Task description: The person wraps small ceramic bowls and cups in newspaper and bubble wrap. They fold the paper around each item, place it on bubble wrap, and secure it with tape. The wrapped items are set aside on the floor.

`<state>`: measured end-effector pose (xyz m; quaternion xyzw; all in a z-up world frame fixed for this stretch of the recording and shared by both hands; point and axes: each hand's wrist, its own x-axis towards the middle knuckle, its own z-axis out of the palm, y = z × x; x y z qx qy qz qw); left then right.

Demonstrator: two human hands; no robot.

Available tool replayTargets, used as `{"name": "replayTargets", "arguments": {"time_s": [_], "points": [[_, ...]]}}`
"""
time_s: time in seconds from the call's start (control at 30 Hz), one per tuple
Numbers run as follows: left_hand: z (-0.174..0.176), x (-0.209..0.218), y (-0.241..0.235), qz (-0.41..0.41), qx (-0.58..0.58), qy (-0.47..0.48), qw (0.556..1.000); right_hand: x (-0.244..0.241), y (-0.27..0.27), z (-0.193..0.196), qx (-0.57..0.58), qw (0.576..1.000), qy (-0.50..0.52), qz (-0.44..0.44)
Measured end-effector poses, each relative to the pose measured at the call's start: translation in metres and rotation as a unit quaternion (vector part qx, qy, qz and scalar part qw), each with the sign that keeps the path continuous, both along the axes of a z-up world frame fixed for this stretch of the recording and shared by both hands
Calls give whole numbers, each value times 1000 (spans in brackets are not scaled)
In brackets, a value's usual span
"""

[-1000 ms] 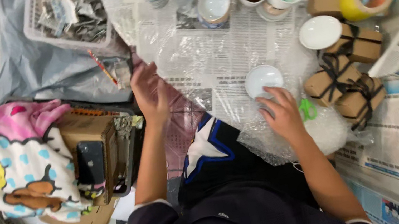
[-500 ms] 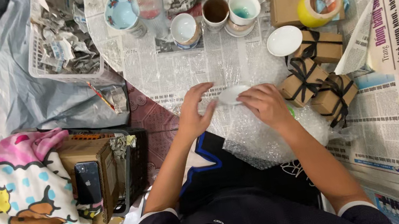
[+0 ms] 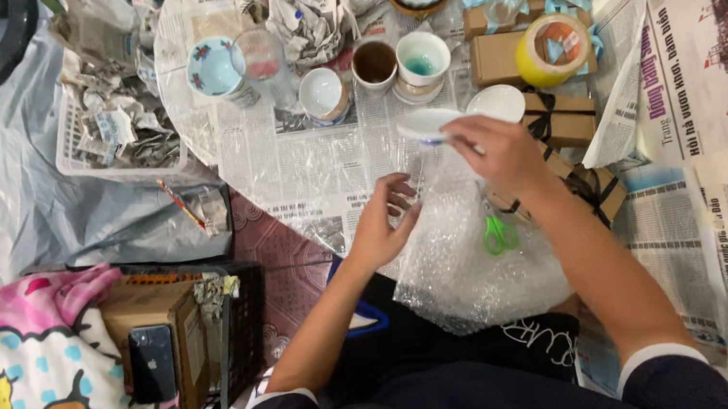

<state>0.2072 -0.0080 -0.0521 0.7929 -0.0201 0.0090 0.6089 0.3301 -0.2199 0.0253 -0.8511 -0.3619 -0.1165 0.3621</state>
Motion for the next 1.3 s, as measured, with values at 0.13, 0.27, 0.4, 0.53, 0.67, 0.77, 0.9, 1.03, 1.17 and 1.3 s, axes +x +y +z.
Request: {"name": "replayTargets", "arguments": {"time_s": [0.13,0.27,0.4,0.53,0.67,0.77,0.9,1.03,1.17,1.3], "points": [[-27,3,-11,50,47,-72,995,44,-4,-12,84,982,150,-82],[-58,12,-17,96,35,-57,993,91,-8,-24,150,960,217,-98],[-68,14,-18,74,149,-208,964,138,2,-33,93,987,111,-74],[-67,15,-17,53,114,-103,987,190,24,-53,104,991,64,-51],[-71,19,-17,61,78,-85,991,223,36,-78,18,997,-30,-70],[-76,21,-18,63,71,-98,991,241,43,-96,13,997,7,-74],[-81,19,-18,61,80,-92,991,252,44,-112,-1,994,78,-71],[-79,17,-18,68,74,-96,990,259,44,-107,-15,995,98,-32],[-72,21,-13,50,90,-114,988,253,55,-83,-79,992,85,-49],[-63,20,-10,54,74,-88,992,236,97,-68,-73,994,39,69]]}}
